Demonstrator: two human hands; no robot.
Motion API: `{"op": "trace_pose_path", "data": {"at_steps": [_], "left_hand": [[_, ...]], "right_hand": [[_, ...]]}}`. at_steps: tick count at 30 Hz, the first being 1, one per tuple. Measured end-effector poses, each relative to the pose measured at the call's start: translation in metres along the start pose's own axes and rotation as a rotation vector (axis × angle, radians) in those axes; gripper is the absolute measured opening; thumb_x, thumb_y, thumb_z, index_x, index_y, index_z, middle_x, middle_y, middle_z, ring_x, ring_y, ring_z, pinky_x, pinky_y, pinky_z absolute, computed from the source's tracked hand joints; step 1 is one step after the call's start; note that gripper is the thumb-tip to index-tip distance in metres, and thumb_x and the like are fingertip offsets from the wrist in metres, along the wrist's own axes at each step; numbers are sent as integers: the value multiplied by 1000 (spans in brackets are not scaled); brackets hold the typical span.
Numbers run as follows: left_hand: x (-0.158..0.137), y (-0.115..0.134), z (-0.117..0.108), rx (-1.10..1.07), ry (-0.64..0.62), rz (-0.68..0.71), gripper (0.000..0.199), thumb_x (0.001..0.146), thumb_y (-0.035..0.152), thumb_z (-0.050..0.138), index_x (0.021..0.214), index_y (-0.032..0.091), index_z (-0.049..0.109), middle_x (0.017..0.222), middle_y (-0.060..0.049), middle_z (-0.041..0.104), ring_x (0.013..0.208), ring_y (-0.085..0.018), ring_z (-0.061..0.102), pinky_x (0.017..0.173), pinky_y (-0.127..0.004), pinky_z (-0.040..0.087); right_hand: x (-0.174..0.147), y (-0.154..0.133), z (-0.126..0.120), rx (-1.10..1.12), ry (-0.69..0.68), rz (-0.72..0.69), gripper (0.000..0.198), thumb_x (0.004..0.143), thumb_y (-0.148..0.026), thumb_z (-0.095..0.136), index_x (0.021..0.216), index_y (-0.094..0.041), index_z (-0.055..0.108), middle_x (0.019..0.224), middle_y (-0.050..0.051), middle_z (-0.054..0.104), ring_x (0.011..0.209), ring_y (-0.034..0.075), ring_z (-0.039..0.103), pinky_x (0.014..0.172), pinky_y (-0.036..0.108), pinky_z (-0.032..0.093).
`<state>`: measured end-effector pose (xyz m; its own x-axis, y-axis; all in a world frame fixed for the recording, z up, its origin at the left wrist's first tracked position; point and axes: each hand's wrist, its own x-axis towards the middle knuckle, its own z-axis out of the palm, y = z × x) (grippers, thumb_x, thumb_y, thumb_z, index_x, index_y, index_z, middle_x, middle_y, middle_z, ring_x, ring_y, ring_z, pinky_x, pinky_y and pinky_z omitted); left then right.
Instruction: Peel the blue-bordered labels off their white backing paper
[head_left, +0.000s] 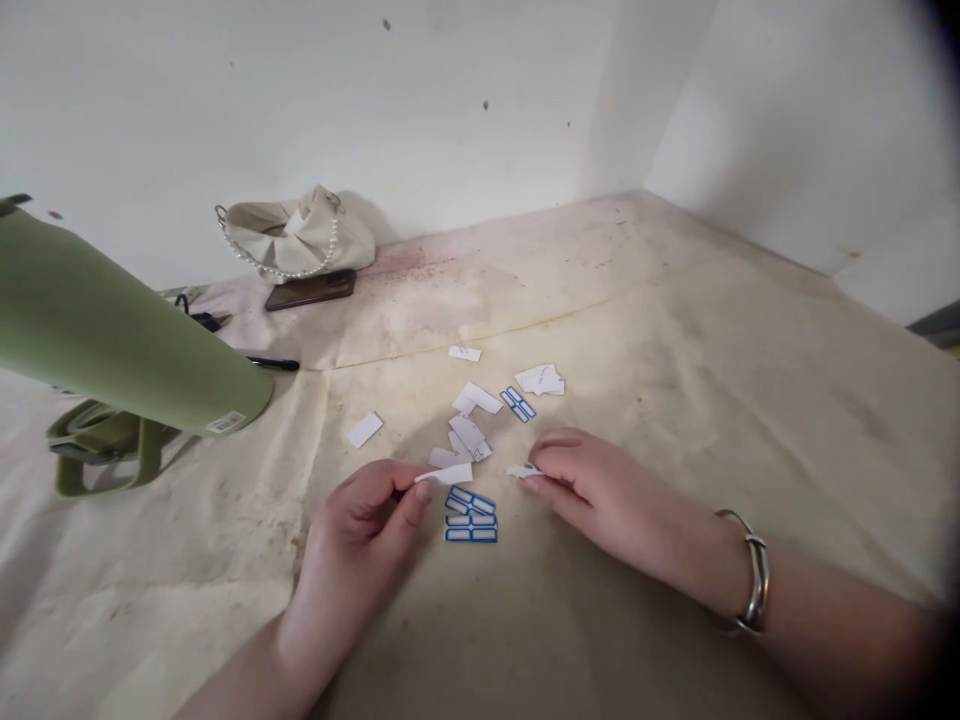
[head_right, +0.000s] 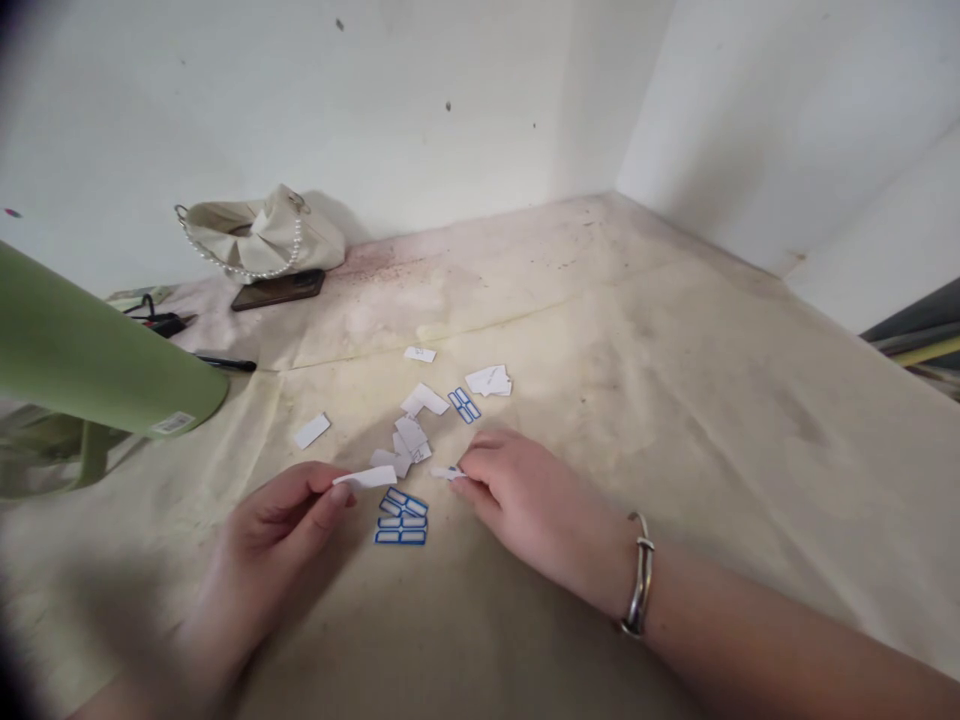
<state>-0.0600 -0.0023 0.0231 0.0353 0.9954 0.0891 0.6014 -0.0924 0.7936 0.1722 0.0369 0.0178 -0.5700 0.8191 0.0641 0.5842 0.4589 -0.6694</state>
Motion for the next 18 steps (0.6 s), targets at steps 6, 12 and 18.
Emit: {"op": "trace_pose_path", "data": {"at_steps": [6, 12, 18], "left_hand": [[-1, 2, 0, 3, -28, -19, 15, 83, 31, 54, 78, 20, 64, 64, 2, 59, 60, -12, 53, 54, -20, 41], [-1, 4, 0, 15, -45, -2, 17, 83, 32, 53, 79, 20, 64, 67, 1, 61, 61, -13, 55, 55, -21, 42], [-2, 3, 1, 7, -70, 3, 17, 83, 31, 52, 78, 20, 63, 68, 0, 62, 63, -13, 56, 55, -21, 42]], "right_hand": [[-2, 0, -1, 20, 3, 77, 30, 92, -27, 40, 64, -18, 48, 69, 0, 53, 64, 12, 48, 58, 26, 35], [-3, -1, -2, -27, -50, 100, 31, 87, -32, 48, 60, -18, 45, 64, -2, 51, 59, 11, 45, 53, 25, 30], [-3, -4, -4, -15, -59, 108, 36, 92, -35, 37, 61, -18, 45, 63, -1, 52, 57, 11, 45, 54, 26, 30]]}}
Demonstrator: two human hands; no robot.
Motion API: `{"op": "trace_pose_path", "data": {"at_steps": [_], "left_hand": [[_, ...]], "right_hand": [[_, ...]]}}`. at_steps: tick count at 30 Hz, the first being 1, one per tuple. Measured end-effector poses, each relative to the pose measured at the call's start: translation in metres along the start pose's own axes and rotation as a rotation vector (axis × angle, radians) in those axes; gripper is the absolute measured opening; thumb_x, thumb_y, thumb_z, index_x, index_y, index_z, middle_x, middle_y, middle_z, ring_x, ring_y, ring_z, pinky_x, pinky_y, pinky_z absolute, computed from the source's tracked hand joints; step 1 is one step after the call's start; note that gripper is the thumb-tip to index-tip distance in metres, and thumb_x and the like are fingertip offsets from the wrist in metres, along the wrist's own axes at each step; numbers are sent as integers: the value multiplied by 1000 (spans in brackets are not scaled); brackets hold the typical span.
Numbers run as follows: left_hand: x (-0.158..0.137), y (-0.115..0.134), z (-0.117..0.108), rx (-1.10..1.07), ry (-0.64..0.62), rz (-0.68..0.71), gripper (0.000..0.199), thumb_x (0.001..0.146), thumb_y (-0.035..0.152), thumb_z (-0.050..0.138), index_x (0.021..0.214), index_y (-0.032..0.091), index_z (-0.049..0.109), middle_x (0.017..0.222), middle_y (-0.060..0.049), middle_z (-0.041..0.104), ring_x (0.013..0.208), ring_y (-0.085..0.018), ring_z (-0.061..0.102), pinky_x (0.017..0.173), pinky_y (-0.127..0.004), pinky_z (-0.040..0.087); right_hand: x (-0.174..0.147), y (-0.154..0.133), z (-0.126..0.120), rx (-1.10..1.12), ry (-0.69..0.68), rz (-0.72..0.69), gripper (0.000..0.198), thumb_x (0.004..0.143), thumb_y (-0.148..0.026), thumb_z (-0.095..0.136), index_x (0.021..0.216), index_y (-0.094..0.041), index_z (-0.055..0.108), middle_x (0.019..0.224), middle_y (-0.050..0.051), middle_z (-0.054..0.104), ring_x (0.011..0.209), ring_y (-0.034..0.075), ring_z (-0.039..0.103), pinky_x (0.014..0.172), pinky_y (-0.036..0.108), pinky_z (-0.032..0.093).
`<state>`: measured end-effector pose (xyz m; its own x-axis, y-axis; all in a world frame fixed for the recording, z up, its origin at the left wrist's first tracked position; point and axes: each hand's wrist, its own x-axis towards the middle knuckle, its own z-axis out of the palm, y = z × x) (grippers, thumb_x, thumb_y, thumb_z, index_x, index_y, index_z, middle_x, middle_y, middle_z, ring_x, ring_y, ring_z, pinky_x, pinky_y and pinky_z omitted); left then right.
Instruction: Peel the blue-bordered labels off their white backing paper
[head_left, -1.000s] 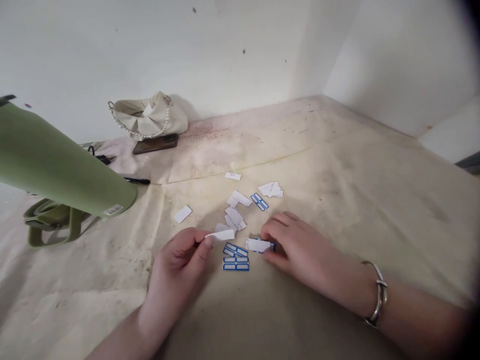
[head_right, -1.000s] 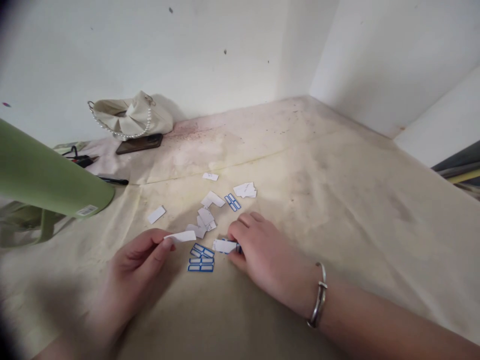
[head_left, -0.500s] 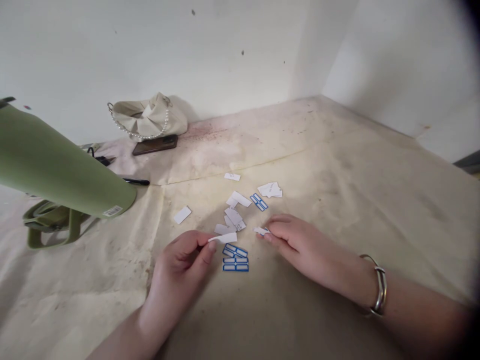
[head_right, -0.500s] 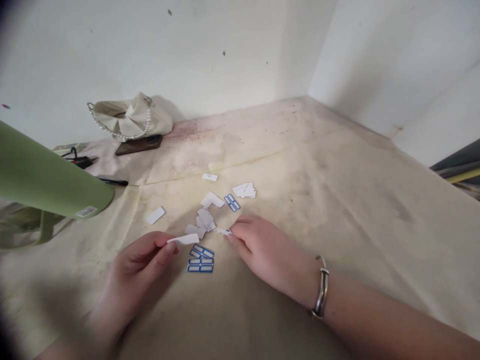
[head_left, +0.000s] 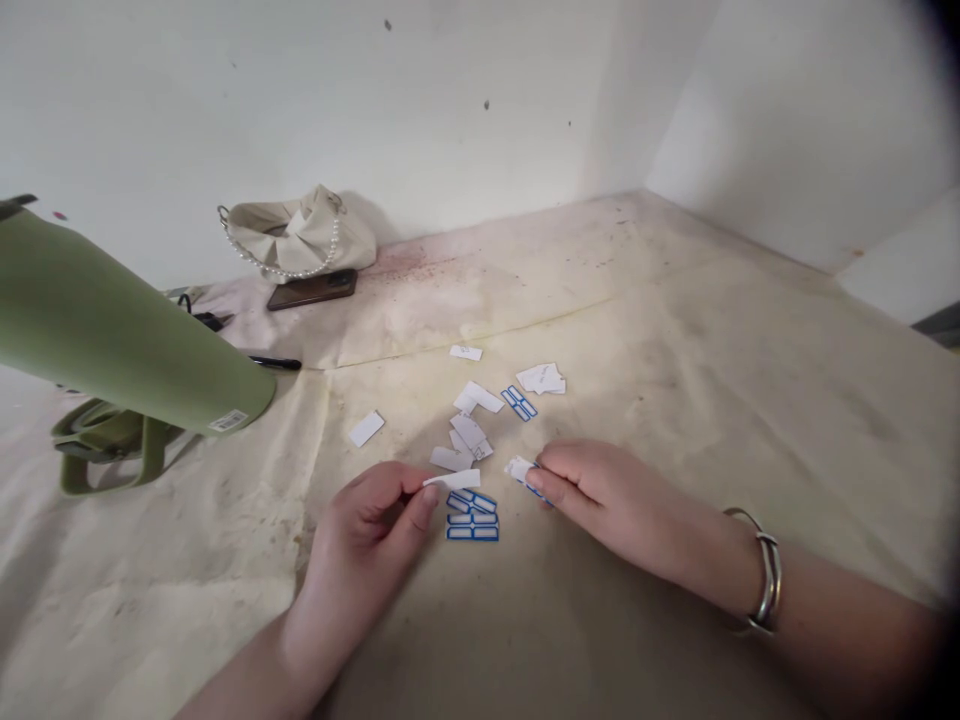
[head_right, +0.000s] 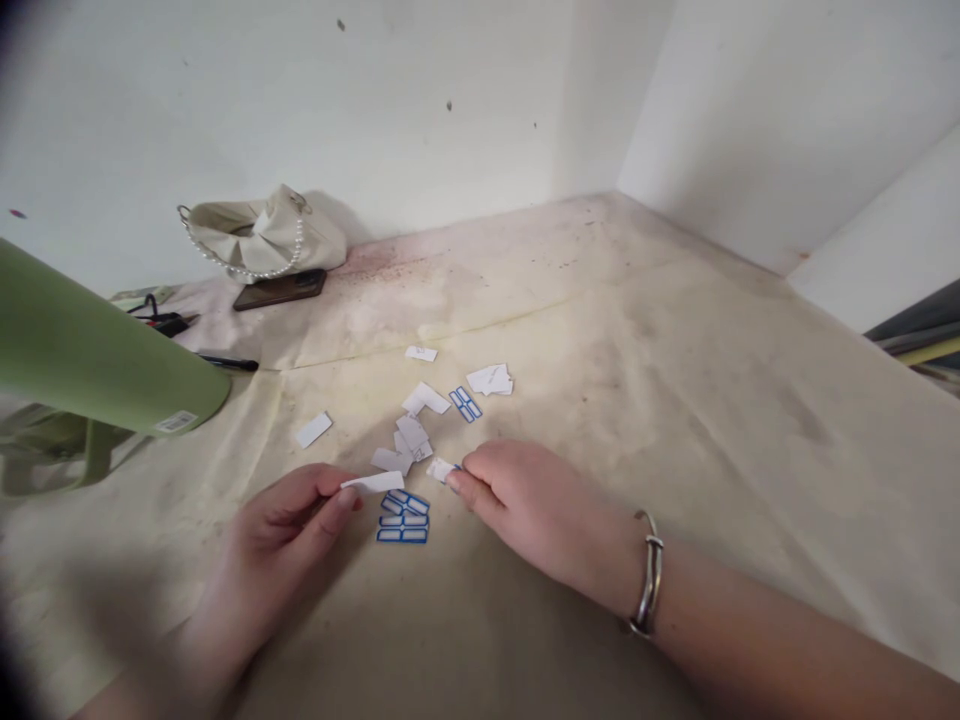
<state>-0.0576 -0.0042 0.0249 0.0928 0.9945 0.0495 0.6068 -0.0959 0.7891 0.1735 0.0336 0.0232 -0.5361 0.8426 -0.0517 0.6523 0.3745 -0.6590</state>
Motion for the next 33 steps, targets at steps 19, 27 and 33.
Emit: {"op": "trace_pose_path", "data": {"at_steps": [19, 27, 33], "left_hand": [[-1, -1, -1, 9, -1, 10, 17, 84, 31, 52, 78, 20, 63, 67, 1, 61, 62, -13, 55, 54, -21, 43], [-2, -5, 0, 49, 23, 165, 11, 82, 19, 56, 87, 23, 65, 80, 1, 66, 73, -12, 61, 64, -22, 47], [-3, 3, -2, 219, 46, 483, 22, 78, 9, 57, 93, 22, 67, 83, -3, 66, 75, -14, 61, 64, -25, 50]], "right_hand": [[1, 8, 3, 116, -30, 26, 37, 89, -39, 44, 59, -18, 45, 59, -3, 47, 54, 9, 42, 48, 23, 28], [3, 9, 6, 282, 62, 74, 20, 86, -31, 47, 73, -19, 57, 63, -3, 51, 57, 10, 45, 50, 22, 33], [-1, -2, 1, 545, -26, 134, 13, 81, -28, 54, 72, -20, 53, 65, -4, 50, 55, 9, 42, 50, 21, 34]]}}
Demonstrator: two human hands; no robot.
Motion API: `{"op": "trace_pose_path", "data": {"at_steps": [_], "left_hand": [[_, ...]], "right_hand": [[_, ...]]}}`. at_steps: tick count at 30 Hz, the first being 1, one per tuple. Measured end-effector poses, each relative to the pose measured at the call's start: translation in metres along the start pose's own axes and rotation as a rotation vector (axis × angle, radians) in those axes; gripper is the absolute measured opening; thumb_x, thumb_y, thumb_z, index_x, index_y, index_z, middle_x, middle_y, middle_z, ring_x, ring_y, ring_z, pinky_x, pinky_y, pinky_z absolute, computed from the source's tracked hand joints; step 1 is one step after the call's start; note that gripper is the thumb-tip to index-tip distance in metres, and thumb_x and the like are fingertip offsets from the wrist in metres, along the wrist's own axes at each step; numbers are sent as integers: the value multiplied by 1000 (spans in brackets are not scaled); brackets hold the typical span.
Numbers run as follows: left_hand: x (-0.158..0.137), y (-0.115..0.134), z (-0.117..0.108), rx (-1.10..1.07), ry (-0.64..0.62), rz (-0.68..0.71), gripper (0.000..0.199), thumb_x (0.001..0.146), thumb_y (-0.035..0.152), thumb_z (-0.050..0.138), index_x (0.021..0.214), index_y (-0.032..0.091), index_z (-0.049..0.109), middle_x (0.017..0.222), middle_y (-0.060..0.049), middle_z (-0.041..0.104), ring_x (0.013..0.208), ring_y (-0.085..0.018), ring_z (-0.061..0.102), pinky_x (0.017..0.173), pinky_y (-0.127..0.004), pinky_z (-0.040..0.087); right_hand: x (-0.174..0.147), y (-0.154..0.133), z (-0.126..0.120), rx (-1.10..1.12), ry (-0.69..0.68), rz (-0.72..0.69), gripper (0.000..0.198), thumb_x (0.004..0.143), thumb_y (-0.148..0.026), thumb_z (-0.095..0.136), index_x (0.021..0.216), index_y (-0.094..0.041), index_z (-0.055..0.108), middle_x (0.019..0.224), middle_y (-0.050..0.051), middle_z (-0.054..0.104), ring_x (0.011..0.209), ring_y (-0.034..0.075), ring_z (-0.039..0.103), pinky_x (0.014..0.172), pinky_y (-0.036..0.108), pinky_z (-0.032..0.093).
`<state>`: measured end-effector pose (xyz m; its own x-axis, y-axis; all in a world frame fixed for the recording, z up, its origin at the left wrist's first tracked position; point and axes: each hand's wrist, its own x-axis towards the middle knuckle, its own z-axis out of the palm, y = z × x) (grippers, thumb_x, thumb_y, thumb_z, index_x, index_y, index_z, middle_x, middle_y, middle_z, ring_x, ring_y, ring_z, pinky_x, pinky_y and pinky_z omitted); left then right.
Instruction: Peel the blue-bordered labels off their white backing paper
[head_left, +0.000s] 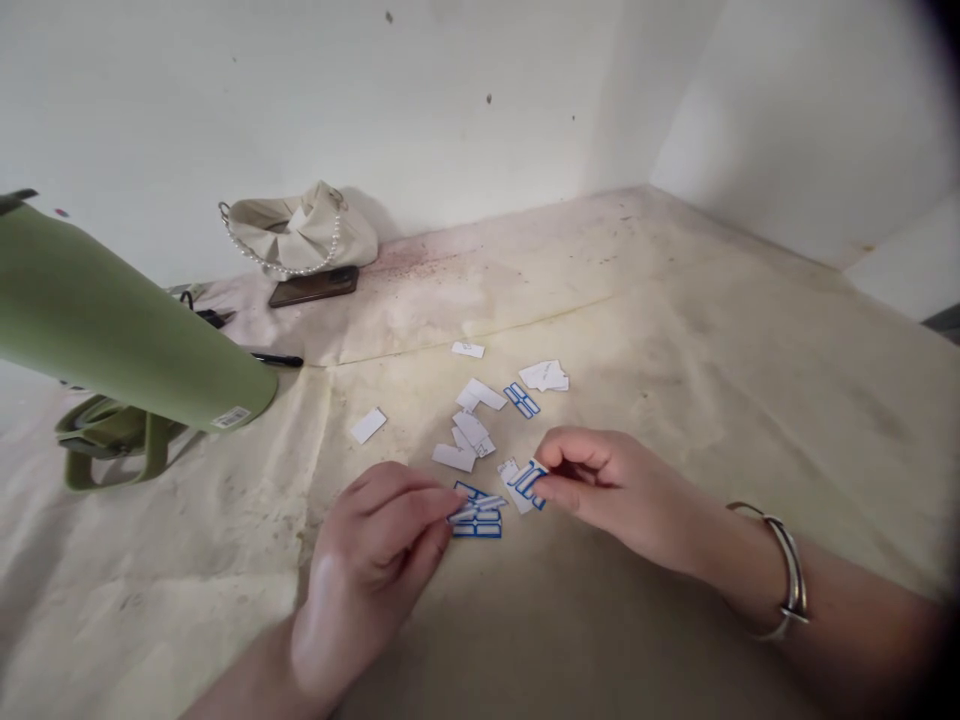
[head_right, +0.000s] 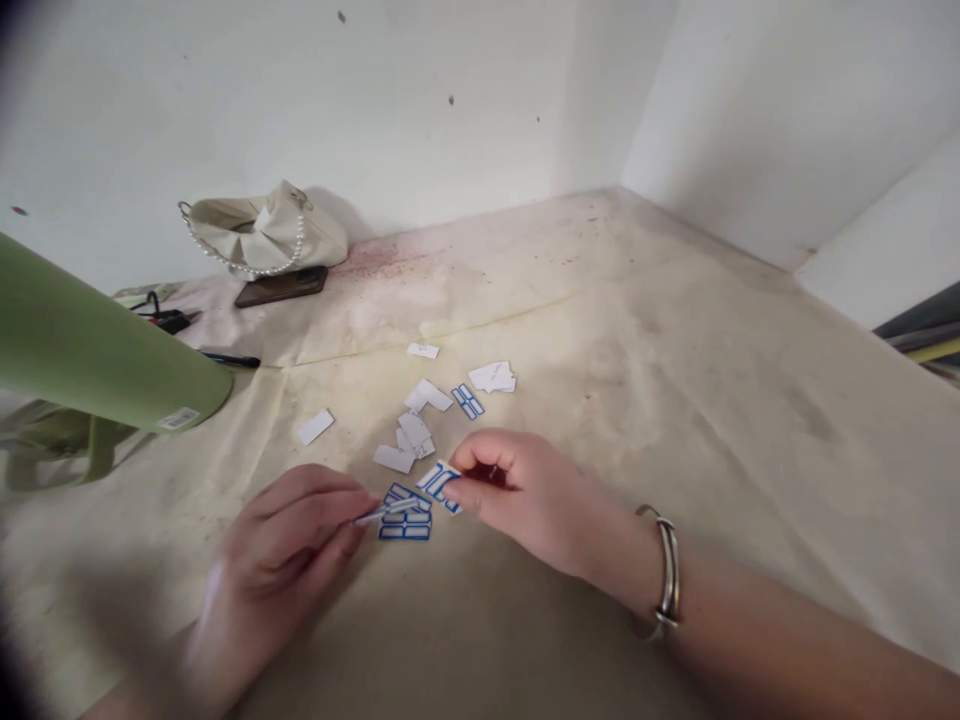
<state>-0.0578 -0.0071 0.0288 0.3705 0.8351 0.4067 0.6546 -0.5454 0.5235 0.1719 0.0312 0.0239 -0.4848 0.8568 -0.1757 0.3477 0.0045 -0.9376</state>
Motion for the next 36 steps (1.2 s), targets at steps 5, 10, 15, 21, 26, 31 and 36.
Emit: {"op": "trace_pose_path", "data": {"at_steps": [5, 10, 15, 21, 26, 31, 36], "left_hand": [[0, 8, -2, 97, 19, 209, 28, 76, 5, 60, 98, 21, 67, 85, -4, 67, 72, -15, 59, 63, -28, 50], [-1, 12, 1, 119, 12, 274, 29, 73, 2, 62, 98, 17, 67, 86, -6, 68, 77, -17, 58, 69, -32, 50], [-4, 16, 4, -53, -18, 49, 27, 81, 9, 54, 106, 18, 61, 85, -4, 65, 76, -14, 59, 66, -25, 49], [-14, 24, 7, -270, -140, -203, 32, 83, 29, 56, 114, 25, 52, 81, 1, 64, 69, -11, 60, 62, -20, 49], [-12, 29, 16, -272, -193, -279, 13, 80, 21, 59, 93, 24, 57, 76, 3, 65, 66, -10, 60, 59, -19, 46], [-10, 28, 16, -405, -166, -342, 7, 82, 18, 56, 76, 21, 58, 73, 2, 61, 67, -11, 58, 61, -21, 45], [-9, 26, 13, -702, -33, -534, 5, 79, 19, 62, 74, 21, 62, 116, -3, 56, 106, -17, 54, 84, -24, 45]], "right_hand": [[-6, -6, 6, 290, -200, -43, 14, 79, -29, 58, 74, -18, 51, 103, 3, 56, 78, 11, 52, 65, 23, 42], [-8, -7, 12, 235, -349, 70, 16, 82, -33, 57, 79, -17, 54, 65, -5, 48, 58, 7, 41, 52, 19, 33], [-9, -8, 13, 97, -306, 73, 15, 81, -30, 58, 76, -17, 53, 61, -6, 43, 56, 6, 38, 49, 18, 30], [-10, -7, 13, -56, -260, 17, 14, 81, -32, 58, 78, -19, 56, 67, -5, 53, 60, 8, 45, 52, 19, 34], [-11, -6, 16, -196, -225, -119, 9, 79, -26, 59, 75, -19, 56, 70, -4, 55, 61, 8, 47, 53, 19, 35], [-13, -6, 17, -154, -185, -130, 8, 82, -29, 56, 84, -21, 57, 79, -3, 58, 67, 8, 52, 57, 19, 40], [-14, -7, 15, -172, -49, -215, 12, 88, -23, 47, 85, -22, 59, 78, -3, 58, 68, 8, 51, 60, 19, 41]]}}
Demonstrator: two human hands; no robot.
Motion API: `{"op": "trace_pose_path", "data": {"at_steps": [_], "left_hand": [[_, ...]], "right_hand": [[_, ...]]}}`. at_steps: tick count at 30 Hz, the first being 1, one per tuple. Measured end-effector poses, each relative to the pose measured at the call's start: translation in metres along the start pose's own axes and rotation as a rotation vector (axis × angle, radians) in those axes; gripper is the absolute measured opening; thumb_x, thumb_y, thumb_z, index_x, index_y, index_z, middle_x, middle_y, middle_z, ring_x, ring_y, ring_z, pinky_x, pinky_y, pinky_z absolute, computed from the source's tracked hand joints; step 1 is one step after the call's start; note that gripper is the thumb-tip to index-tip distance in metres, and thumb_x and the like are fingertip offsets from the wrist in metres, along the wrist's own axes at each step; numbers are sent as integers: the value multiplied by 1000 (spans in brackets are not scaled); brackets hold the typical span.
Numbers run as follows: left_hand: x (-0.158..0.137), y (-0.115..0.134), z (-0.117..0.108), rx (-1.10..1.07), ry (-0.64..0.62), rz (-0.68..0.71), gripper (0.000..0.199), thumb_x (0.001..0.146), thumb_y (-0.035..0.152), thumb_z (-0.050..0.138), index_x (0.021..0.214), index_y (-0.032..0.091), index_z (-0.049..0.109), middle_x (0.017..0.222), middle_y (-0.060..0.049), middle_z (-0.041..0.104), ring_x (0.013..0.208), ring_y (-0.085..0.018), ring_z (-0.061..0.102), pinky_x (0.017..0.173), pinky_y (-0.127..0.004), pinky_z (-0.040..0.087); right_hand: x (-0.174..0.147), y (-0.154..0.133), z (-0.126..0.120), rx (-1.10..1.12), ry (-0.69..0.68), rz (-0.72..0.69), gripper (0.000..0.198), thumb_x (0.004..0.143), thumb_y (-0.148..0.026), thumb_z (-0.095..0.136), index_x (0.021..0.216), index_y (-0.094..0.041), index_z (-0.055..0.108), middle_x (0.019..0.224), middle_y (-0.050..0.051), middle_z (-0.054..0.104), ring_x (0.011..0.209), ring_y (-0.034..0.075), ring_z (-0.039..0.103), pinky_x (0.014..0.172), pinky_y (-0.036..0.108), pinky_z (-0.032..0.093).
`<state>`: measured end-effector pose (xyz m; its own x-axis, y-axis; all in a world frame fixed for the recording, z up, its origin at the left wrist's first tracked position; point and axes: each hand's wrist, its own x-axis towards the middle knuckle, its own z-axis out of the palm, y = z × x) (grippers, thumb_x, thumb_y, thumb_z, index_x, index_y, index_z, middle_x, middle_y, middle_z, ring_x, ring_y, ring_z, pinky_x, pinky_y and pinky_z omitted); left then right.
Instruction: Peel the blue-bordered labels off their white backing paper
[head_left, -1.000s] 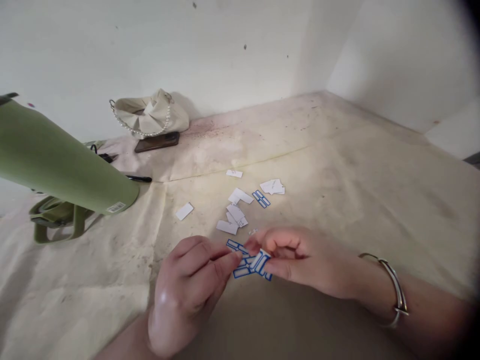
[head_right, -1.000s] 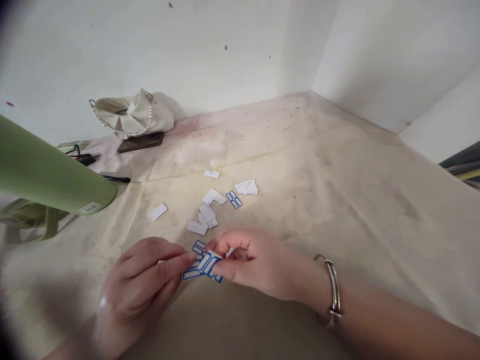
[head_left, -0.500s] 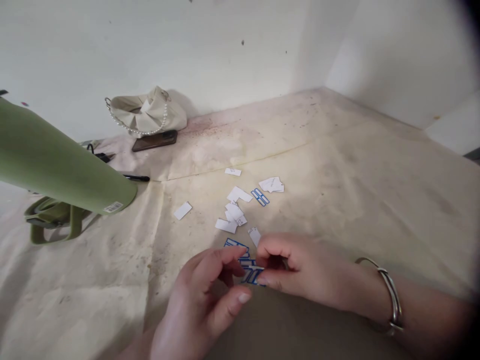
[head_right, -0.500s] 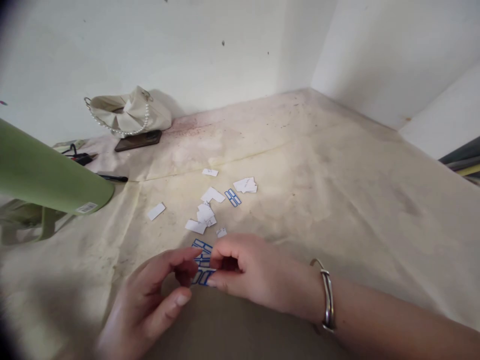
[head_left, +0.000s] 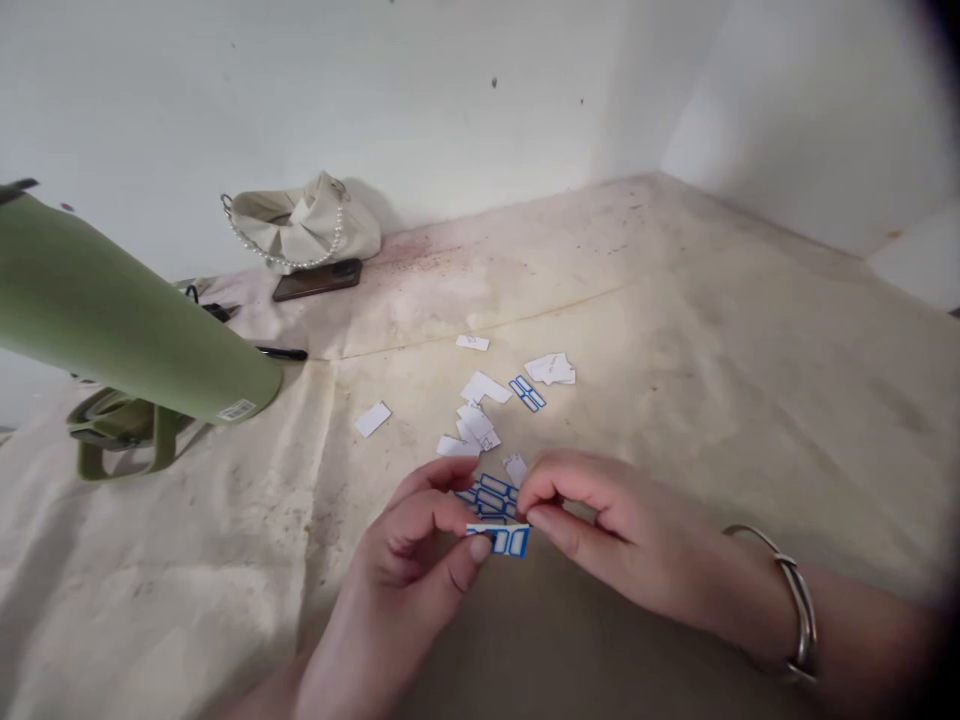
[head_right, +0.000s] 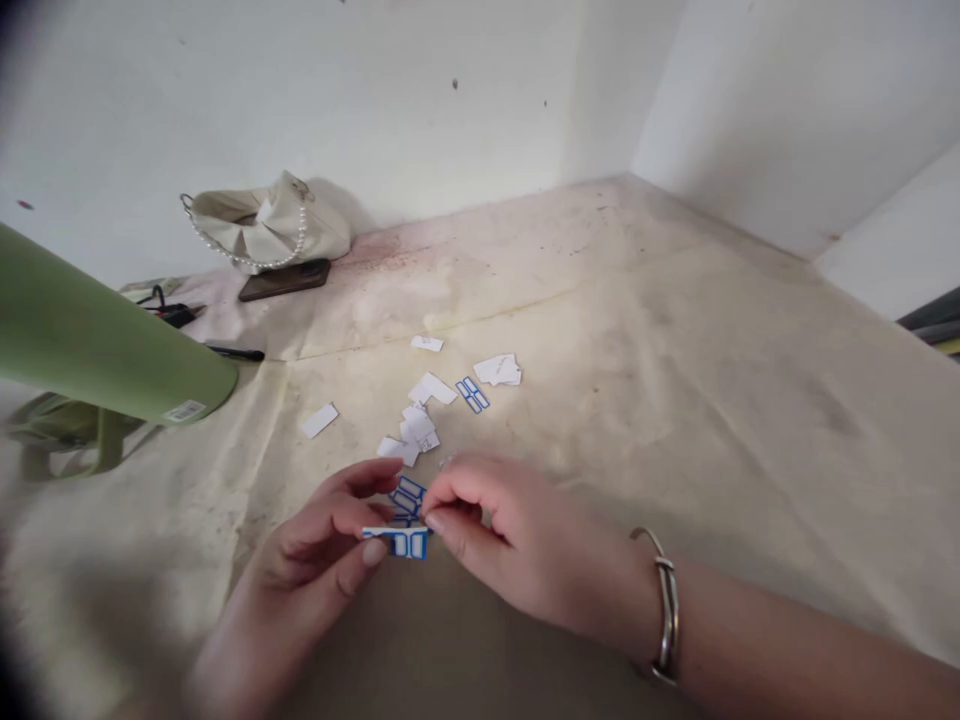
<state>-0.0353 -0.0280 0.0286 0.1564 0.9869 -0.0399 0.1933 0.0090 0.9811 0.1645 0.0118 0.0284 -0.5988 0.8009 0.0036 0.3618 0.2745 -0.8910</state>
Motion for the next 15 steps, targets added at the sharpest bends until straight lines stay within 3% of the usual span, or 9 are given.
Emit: {"op": "trace_pose_path", "data": {"at_steps": [2, 6, 9, 13, 15], "left_hand": [[1, 0, 1, -136, -40, -76, 7, 78, 19, 62, 72, 20, 62, 110, -2, 59, 100, -16, 57, 81, -23, 46], [0, -3, 5, -283, -56, -126, 10, 75, 15, 66, 69, 20, 59, 76, 3, 62, 73, -9, 58, 69, -18, 46], [-1, -5, 6, -263, 12, -99, 13, 73, 13, 67, 68, 19, 56, 72, 5, 61, 68, -7, 57, 64, -16, 46], [-4, -6, 7, -150, 67, -25, 13, 74, 12, 64, 69, 19, 54, 71, 4, 61, 65, -8, 58, 60, -16, 47], [-6, -5, 8, -100, 56, -19, 13, 75, 12, 63, 72, 20, 53, 72, 4, 62, 65, -8, 59, 60, -17, 47]], "right_hand": [[0, 0, -1, -1, 2, -36, 11, 87, -21, 47, 86, -22, 59, 79, -3, 58, 69, 8, 52, 61, 19, 41], [-1, -1, 0, 12, -80, -107, 10, 86, -17, 49, 86, -22, 58, 84, -3, 59, 72, 8, 54, 65, 19, 42], [-2, -2, 2, 91, -85, -70, 7, 85, -20, 50, 91, -22, 55, 84, -2, 58, 74, 9, 53, 64, 20, 43], [-4, -3, 5, 253, -139, 61, 34, 78, -29, 62, 108, -23, 47, 91, 0, 57, 75, 11, 52, 55, 18, 42], [-3, -2, 6, 208, -193, 84, 31, 76, -31, 64, 103, -22, 51, 85, -1, 57, 68, 10, 50, 52, 18, 40]]}}
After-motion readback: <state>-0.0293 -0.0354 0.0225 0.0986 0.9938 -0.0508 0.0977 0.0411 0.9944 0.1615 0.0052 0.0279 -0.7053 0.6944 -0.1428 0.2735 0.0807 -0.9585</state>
